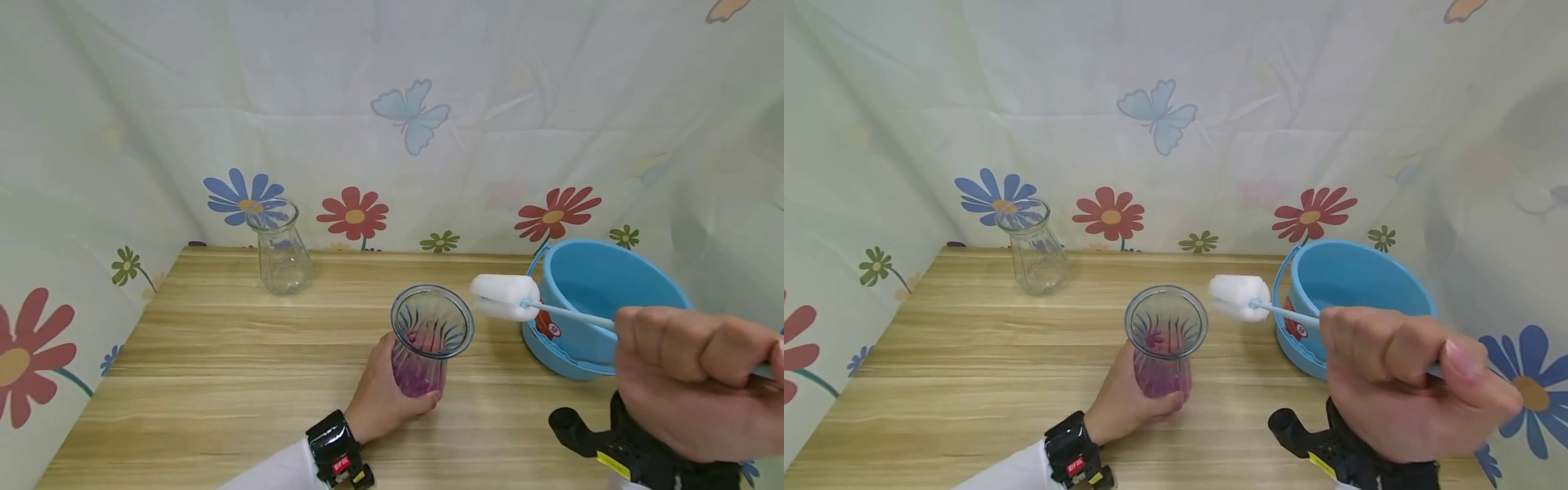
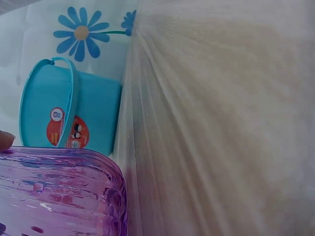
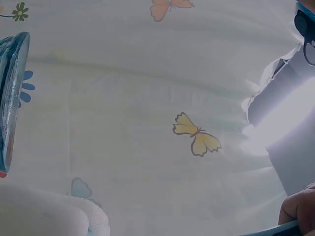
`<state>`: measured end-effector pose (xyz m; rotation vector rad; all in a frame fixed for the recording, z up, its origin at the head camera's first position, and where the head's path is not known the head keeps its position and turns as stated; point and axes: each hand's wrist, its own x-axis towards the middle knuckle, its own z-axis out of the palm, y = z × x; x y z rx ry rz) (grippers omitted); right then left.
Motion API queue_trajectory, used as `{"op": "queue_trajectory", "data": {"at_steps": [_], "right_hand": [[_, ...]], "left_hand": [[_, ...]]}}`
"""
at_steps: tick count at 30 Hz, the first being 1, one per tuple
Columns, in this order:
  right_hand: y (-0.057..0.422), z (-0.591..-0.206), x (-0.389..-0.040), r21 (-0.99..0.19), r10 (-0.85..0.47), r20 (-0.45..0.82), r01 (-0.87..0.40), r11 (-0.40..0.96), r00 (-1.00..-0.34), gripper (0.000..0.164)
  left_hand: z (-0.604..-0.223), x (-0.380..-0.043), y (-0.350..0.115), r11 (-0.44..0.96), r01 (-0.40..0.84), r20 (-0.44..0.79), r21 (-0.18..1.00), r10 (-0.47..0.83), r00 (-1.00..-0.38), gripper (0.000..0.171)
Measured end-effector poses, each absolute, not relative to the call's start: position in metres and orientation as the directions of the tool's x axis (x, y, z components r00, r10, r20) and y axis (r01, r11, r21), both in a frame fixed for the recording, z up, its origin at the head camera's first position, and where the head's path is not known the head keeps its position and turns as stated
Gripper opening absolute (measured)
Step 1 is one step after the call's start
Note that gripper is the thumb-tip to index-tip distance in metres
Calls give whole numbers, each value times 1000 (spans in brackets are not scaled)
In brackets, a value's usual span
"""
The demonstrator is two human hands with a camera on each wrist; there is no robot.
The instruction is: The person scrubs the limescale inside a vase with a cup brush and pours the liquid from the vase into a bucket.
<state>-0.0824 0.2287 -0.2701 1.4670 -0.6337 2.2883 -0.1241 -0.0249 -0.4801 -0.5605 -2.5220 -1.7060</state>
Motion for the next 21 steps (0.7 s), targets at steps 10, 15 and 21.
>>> {"op": "queue_trajectory", "data": {"at_steps": [10, 15, 21], "right_hand": [[222, -268, -76, -58, 108, 958, -548, -835, -265, 21], [211, -269, -73, -11, 136, 966, -565, -825, -219, 22], [212, -277, -74, -125, 10, 974, -570, -812, -228, 37]], "left_hand": [[-481, -125, -25, 320, 334, 250, 886, 277, -928, 102], [-481, -125, -26, 309, 313, 228, 898, 283, -932, 102], [-481, -126, -26, 294, 319, 233, 901, 292, -928, 101]]}}
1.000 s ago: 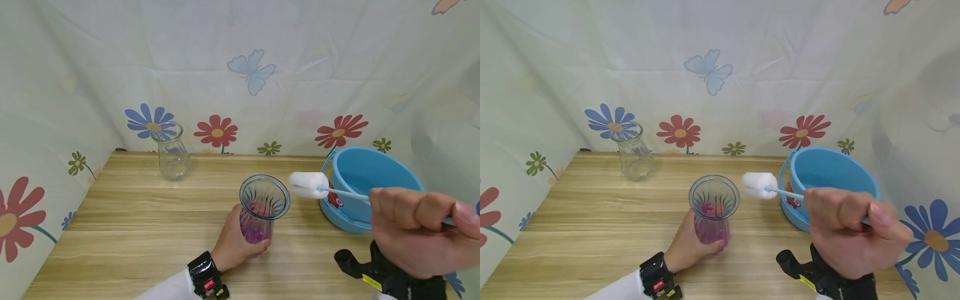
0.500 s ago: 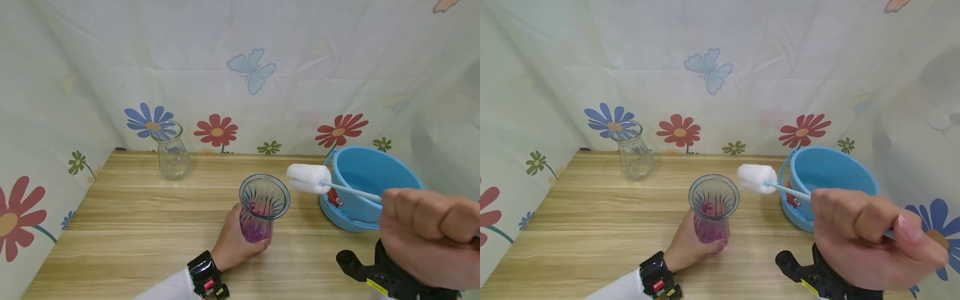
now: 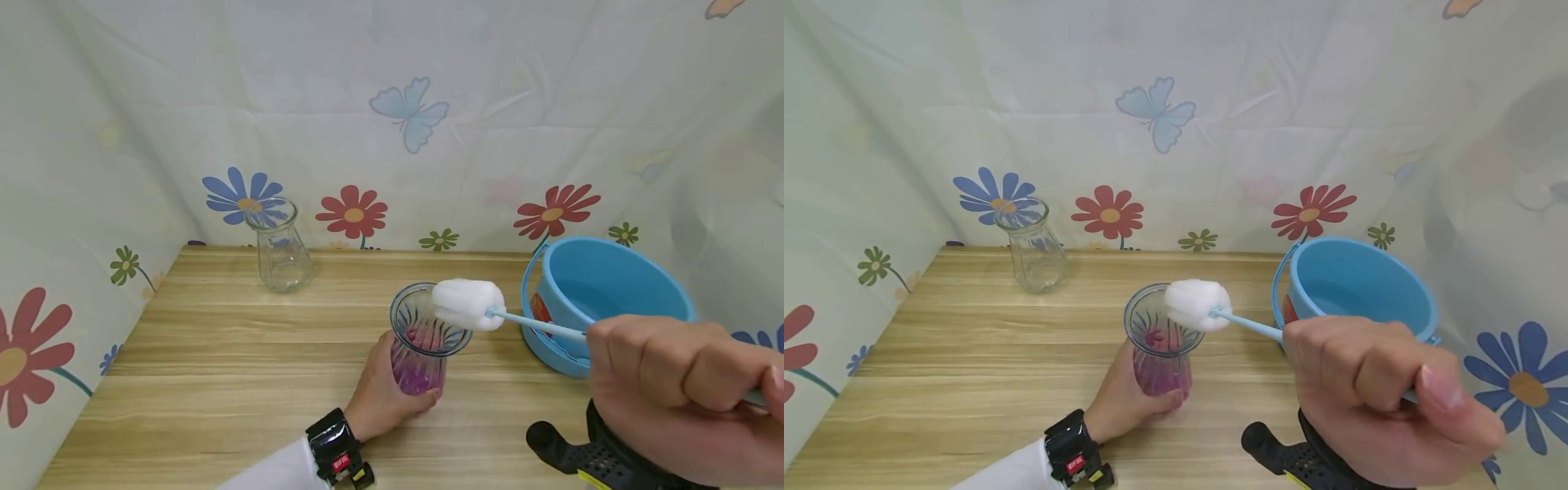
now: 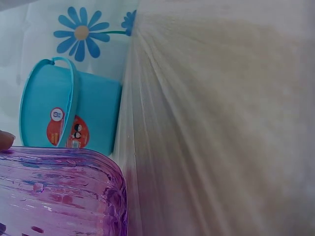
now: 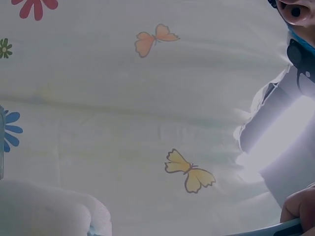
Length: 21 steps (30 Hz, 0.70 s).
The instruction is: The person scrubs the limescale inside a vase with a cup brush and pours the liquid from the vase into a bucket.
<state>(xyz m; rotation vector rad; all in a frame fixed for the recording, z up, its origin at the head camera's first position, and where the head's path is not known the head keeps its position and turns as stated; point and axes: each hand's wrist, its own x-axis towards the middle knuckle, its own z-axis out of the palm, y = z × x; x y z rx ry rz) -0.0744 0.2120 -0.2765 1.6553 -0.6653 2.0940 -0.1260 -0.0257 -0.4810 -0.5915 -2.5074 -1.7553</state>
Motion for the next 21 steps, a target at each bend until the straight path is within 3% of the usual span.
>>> {"op": "queue_trajectory", "data": {"at_steps": [6, 21], "right_hand": [[207, -276, -79, -226, -136, 968, -502, -835, -211, 34], [176, -274, -89, -346, -199, 918, -445, -826, -344, 32]], "left_hand": [[-481, -126, -25, 284, 332, 246, 900, 298, -922, 101], [-479, -124, -27, 303, 330, 242, 894, 293, -925, 102]]}}
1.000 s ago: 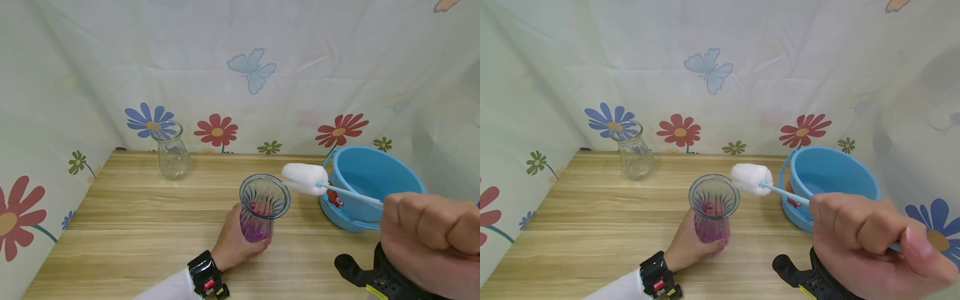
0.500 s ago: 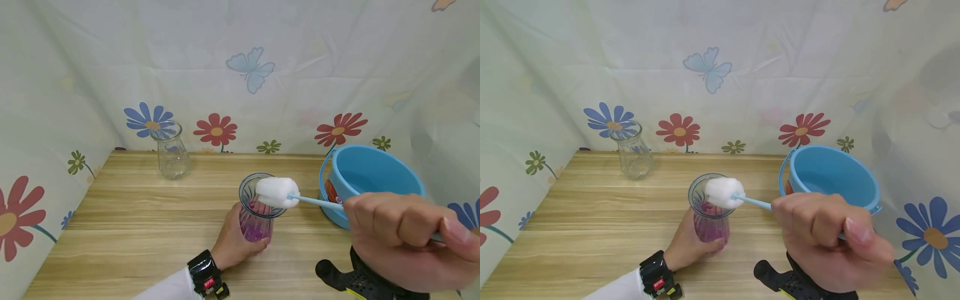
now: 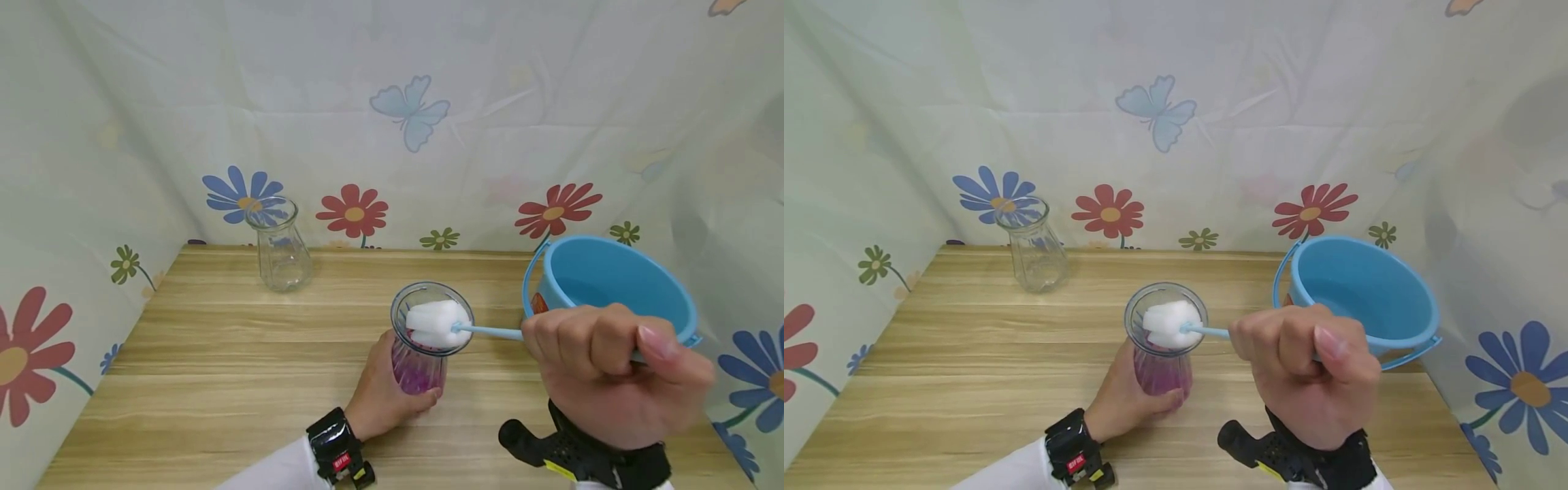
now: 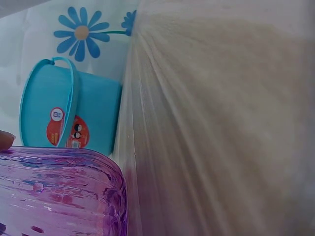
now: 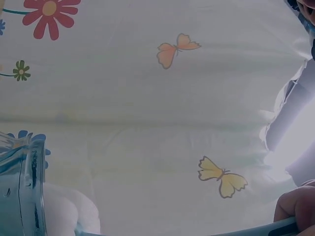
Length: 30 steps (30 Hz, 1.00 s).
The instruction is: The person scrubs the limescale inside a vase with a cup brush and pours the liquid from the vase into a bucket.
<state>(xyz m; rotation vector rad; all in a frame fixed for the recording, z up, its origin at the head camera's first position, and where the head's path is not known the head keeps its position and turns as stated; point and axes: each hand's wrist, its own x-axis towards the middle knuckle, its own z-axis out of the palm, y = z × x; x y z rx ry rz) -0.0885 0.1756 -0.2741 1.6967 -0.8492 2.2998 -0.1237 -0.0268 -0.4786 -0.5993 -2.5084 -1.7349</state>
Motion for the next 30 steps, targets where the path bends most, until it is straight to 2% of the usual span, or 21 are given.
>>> {"op": "queue_trajectory", "data": {"at_steps": [11, 30], "right_hand": [[177, -283, -89, -357, -153, 895, -469, -808, -419, 33], [174, -283, -94, -442, -179, 835, -441, -781, -520, 31]], "left_hand": [[-480, -124, -27, 305, 341, 252, 890, 295, -922, 101], [-478, -124, -27, 292, 318, 234, 902, 290, -928, 101]]}}
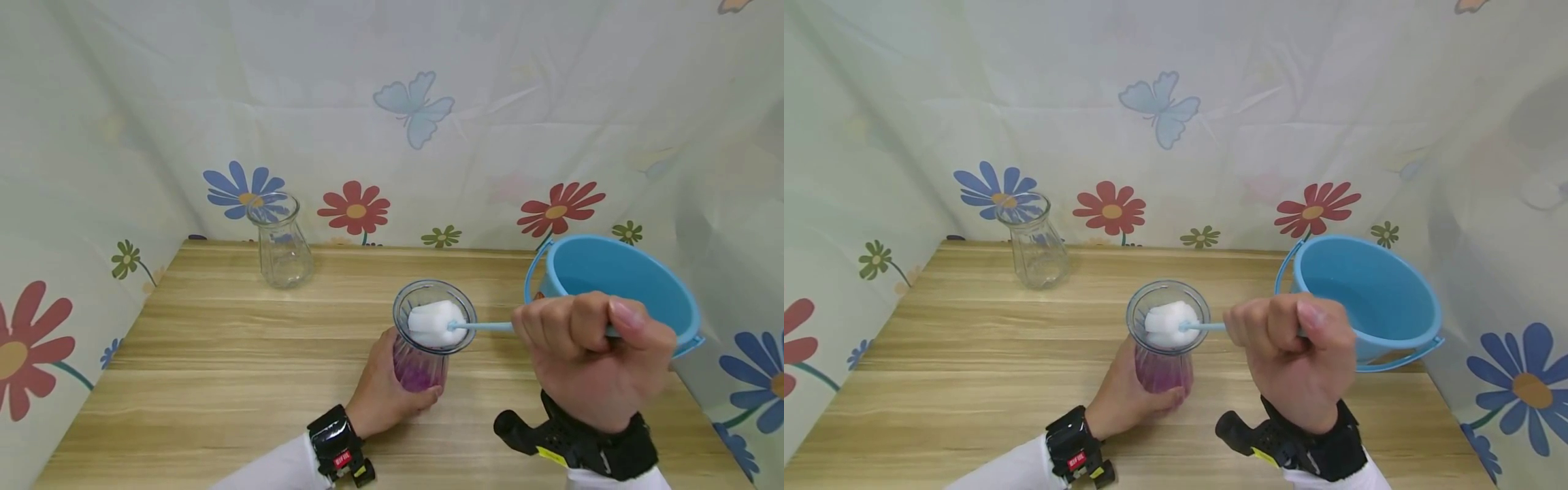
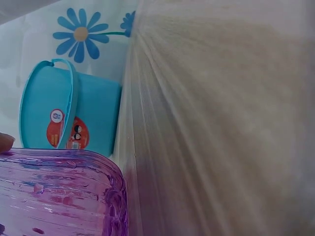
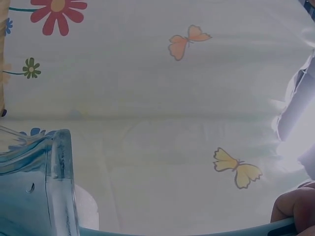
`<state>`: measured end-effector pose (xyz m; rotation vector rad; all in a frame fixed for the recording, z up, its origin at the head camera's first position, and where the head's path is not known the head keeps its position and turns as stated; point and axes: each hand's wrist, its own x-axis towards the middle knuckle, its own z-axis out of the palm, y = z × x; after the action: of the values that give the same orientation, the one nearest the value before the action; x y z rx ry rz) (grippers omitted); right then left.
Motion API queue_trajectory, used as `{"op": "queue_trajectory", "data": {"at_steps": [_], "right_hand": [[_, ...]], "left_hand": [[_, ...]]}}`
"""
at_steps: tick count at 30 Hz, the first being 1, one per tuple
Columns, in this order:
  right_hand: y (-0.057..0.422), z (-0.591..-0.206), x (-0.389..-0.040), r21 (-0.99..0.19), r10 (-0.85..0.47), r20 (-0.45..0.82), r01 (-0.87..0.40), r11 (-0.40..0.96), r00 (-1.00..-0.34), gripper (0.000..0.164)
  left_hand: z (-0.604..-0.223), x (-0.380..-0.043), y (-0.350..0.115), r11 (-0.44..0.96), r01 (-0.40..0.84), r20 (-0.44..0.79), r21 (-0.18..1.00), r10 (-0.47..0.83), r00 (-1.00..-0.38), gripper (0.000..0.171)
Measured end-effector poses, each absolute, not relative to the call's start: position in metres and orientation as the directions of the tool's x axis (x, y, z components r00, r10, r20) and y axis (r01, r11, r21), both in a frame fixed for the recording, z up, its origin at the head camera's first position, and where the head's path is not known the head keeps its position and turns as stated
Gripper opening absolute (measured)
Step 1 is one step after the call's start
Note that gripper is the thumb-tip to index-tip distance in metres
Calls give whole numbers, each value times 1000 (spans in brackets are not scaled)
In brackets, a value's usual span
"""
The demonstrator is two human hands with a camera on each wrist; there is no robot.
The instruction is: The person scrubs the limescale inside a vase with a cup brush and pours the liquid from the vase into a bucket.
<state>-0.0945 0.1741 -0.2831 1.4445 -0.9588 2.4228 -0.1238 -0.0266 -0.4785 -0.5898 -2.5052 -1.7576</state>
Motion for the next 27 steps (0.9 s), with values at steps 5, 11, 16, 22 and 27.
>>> {"op": "queue_trajectory", "data": {"at_steps": [5, 11, 16, 22, 27], "right_hand": [[171, -282, -96, -444, -171, 835, -458, -770, -523, 32], [170, -282, -98, -448, -169, 830, -454, -771, -532, 32], [168, -281, -99, -455, -181, 815, -413, -789, -551, 31], [166, -280, -101, -468, -197, 801, -385, -795, -566, 31], [165, -280, -104, -479, -203, 795, -385, -789, -572, 33]], "left_hand": [[-478, -124, -26, 296, 307, 223, 905, 285, -932, 101], [-479, -123, -27, 293, 293, 208, 910, 289, -935, 102], [-478, -123, -27, 283, 303, 223, 910, 284, -933, 101], [-478, -123, -26, 277, 319, 242, 906, 280, -929, 100], [-479, -124, -26, 275, 320, 241, 907, 285, -928, 101]]}}
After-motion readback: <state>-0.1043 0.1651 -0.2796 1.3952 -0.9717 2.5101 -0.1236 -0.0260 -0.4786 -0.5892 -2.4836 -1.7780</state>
